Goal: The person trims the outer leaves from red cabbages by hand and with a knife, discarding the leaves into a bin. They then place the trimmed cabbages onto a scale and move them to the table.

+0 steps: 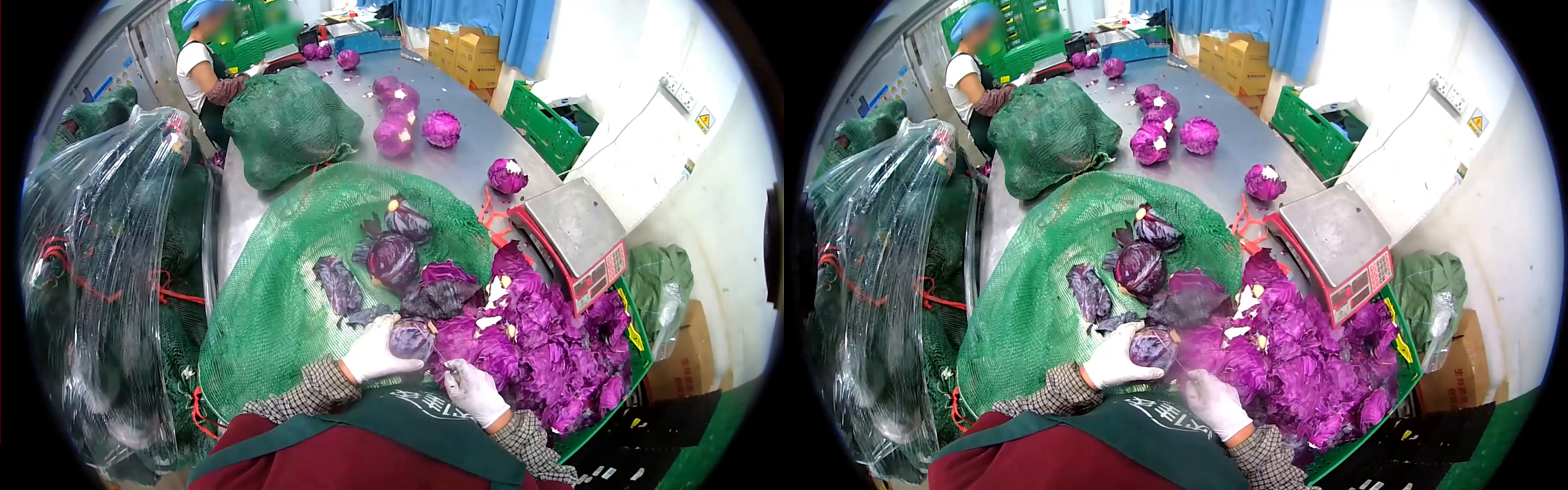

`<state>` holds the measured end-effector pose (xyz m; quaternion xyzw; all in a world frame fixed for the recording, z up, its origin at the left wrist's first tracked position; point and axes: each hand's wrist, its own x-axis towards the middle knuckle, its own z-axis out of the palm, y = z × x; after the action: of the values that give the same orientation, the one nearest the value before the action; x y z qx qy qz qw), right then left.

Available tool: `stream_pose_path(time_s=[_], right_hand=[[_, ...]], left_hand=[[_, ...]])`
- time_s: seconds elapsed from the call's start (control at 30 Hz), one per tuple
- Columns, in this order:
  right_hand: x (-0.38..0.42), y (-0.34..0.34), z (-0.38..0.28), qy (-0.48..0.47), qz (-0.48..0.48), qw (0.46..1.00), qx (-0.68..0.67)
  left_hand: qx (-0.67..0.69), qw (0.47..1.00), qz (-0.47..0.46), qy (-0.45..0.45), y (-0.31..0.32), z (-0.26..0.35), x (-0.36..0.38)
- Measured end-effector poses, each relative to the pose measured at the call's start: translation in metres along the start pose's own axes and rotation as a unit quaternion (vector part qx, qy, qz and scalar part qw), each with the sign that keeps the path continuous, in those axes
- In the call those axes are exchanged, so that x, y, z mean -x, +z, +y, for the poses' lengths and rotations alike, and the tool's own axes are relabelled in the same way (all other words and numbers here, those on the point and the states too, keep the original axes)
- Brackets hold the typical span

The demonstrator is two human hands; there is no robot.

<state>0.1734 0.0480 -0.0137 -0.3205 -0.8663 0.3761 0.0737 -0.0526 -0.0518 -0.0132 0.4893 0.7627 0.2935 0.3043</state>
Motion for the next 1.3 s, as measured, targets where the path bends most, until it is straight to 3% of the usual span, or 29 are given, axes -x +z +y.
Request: stream_pose_path(time_s=[0.27, 0.37, 0.43, 0.5, 0.53, 0.63, 0.67, 0.77, 0.8, 0.83, 0.87, 0.9, 0.97, 1.0, 1.1, 1.13, 1.17, 1.23, 1.3], right_hand=[[-0.029, 0.004, -0.007, 0.025, -0.081, 0.99, 0.115], [-0.044, 0.003, -0.011, 0.046, -0.1, 0.984, 0.138], [-0.058, 0.019, 0.004, 0.046, -0.123, 0.977, 0.167], [-0.065, 0.024, 0.011, -0.061, -0.061, 0.982, 0.17], [-0.064, 0.022, 0.014, -0.014, -0.106, 0.98, 0.169], [-0.058, 0.037, 0.029, 0.023, -0.037, 0.997, -0.063], [-0.053, 0.039, 0.031, -0.04, -0.034, 0.989, -0.138], [-0.039, 0.018, -0.021, -0.015, 0.001, 0.967, -0.256], [-0.043, 0.019, -0.013, -0.149, 0.087, 0.975, -0.139], [-0.048, 0.019, -0.004, -0.274, 0.171, 0.946, -0.013], [-0.051, 0.005, -0.009, -0.291, 0.182, 0.935, 0.089], [-0.055, 0.001, -0.005, -0.262, 0.178, 0.945, 0.078], [-0.058, -0.012, -0.007, -0.185, 0.106, 0.975, -0.06], [-0.056, -0.004, 0.004, -0.126, 0.092, 0.976, -0.151], [-0.059, 0.021, 0.014, -0.206, 0.214, 0.951, -0.086], [-0.055, 0.025, 0.01, -0.084, 0.176, 0.968, -0.156], [-0.052, 0.019, 0.017, -0.111, 0.208, 0.964, -0.124], [-0.042, -0.018, 0.015, -0.021, 0.264, 0.936, -0.231], [-0.034, -0.066, 0.011, -0.004, 0.248, 0.94, -0.234]], left_hand=[[-0.011, 1.0, 0.0, -0.007, 0.001, -0.003, -0.007], [-0.077, 0.997, 0.025, -0.005, 0.005, 0.003, -0.004], [-0.141, 0.988, 0.031, 0.048, 0.017, 0.012, 0.006], [-0.17, 0.981, 0.061, 0.075, 0.034, 0.011, 0.02], [-0.112, 0.985, 0.096, 0.09, 0.031, 0.003, 0.023], [0.063, 0.988, 0.128, 0.065, 0.026, -0.027, 0.036], [0.126, 0.981, 0.128, 0.07, 0.028, -0.035, 0.039], [0.091, 0.964, 0.21, 0.133, 0.042, -0.025, 0.039], [0.064, 0.962, 0.218, 0.153, 0.042, -0.02, 0.032], [0.052, 0.953, 0.223, 0.198, 0.045, -0.019, 0.025], [0.04, 0.953, 0.197, 0.226, 0.047, -0.018, 0.021], [0.028, 0.952, 0.173, 0.252, 0.049, -0.018, 0.019], [0.012, 0.975, 0.09, 0.205, 0.045, -0.03, 0.018], [-0.016, 0.971, 0.114, 0.207, 0.04, -0.026, 0.018], [-0.04, 0.968, 0.136, 0.207, 0.017, 0.008, 0.01], [-0.042, 0.975, 0.132, 0.172, 0.023, 0.011, 0.003], [-0.045, 0.98, 0.129, 0.142, 0.027, 0.009, -0.008], [0.003, 0.991, 0.12, 0.059, 0.022, 0.0, -0.011], [0.033, 0.993, 0.09, 0.065, 0.017, 0.004, -0.007]])
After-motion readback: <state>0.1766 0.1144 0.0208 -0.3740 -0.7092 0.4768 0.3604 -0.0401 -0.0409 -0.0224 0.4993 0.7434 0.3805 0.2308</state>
